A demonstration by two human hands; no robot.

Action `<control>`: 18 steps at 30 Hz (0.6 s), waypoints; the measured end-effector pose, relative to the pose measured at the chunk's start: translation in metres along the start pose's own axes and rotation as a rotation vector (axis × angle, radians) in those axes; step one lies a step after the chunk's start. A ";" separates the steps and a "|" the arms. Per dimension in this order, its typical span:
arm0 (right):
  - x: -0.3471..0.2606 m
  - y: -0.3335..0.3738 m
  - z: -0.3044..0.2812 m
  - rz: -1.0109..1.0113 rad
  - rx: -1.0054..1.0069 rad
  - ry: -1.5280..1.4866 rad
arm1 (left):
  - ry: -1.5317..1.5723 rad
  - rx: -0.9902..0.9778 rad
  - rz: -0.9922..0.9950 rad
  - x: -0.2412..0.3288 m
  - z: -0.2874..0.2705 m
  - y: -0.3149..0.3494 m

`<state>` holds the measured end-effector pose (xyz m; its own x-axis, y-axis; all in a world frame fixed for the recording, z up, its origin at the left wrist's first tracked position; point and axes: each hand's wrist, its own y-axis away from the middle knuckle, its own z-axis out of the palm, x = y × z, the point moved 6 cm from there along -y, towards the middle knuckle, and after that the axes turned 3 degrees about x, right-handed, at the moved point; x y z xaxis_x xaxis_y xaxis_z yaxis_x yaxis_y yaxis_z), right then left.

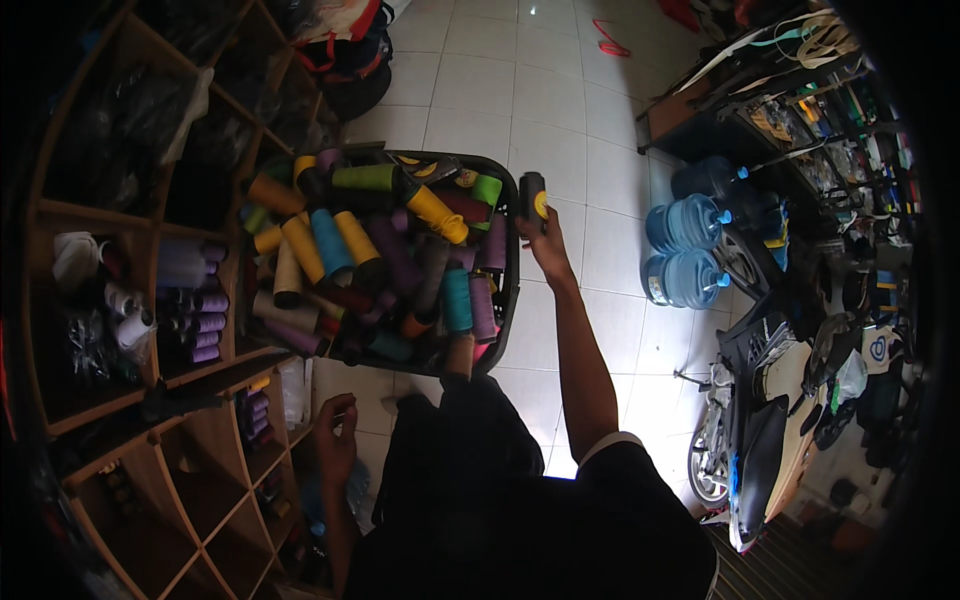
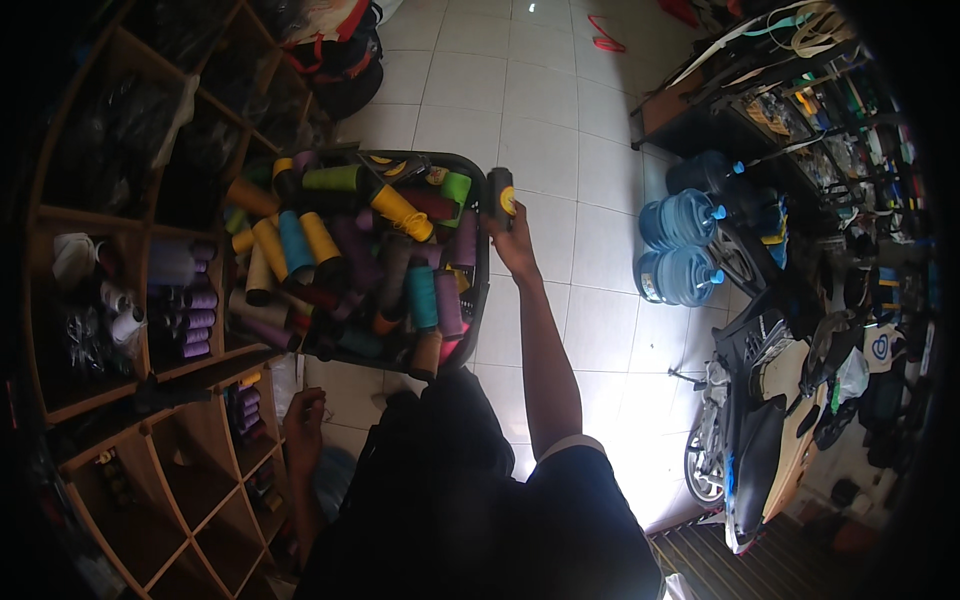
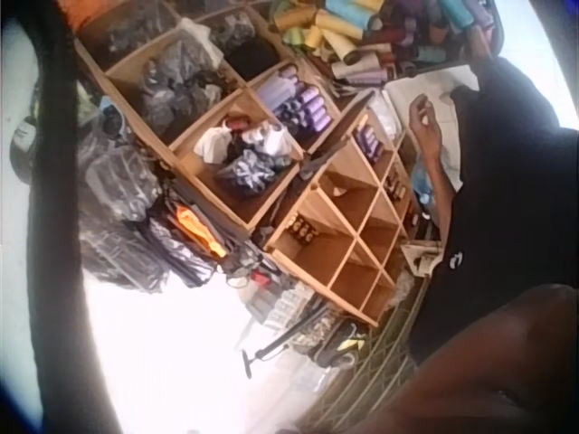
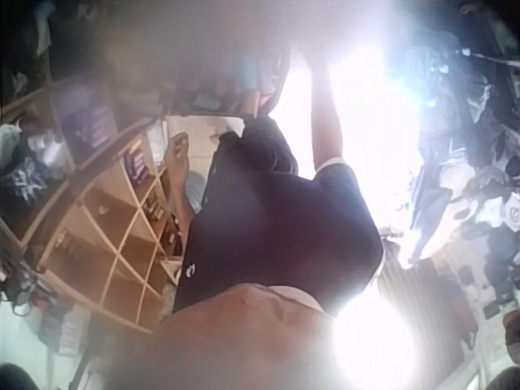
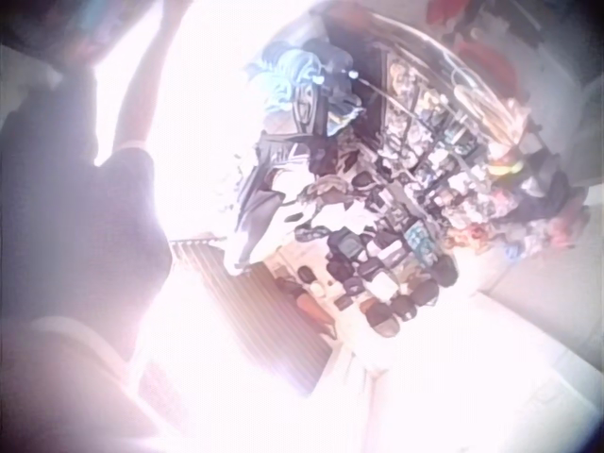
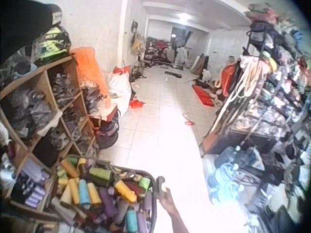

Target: The person picks up spools of thread from a plastic crate and places them one by one onto a wooden shelf. The person handles multiple spools of different colors, briefly inspecting them before arranging them on the shelf.

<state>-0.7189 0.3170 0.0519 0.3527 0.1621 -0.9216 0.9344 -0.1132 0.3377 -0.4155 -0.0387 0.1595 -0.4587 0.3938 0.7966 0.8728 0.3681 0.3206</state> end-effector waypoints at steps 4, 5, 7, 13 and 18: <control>-0.023 -0.016 0.022 -0.122 -0.016 0.152 | -0.021 -0.005 -0.014 -0.016 -0.002 0.001; -0.021 -0.021 0.026 -0.181 -0.016 0.231 | -0.026 -0.006 -0.024 -0.020 -0.002 0.003; -0.023 -0.031 0.032 -0.303 -0.014 0.393 | -0.027 -0.026 -0.046 -0.020 -0.001 0.006; -0.006 -0.047 0.025 -0.102 -0.114 0.295 | -0.027 -0.025 -0.055 -0.027 0.002 0.013; -0.019 -0.036 0.029 -0.012 -0.101 0.145 | -0.024 -0.008 -0.091 -0.029 0.001 0.015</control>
<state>-0.7610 0.2896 0.0511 0.3382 0.3038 -0.8907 0.9362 -0.0123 0.3513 -0.3892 -0.0432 0.1409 -0.5399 0.3791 0.7515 0.8286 0.3965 0.3953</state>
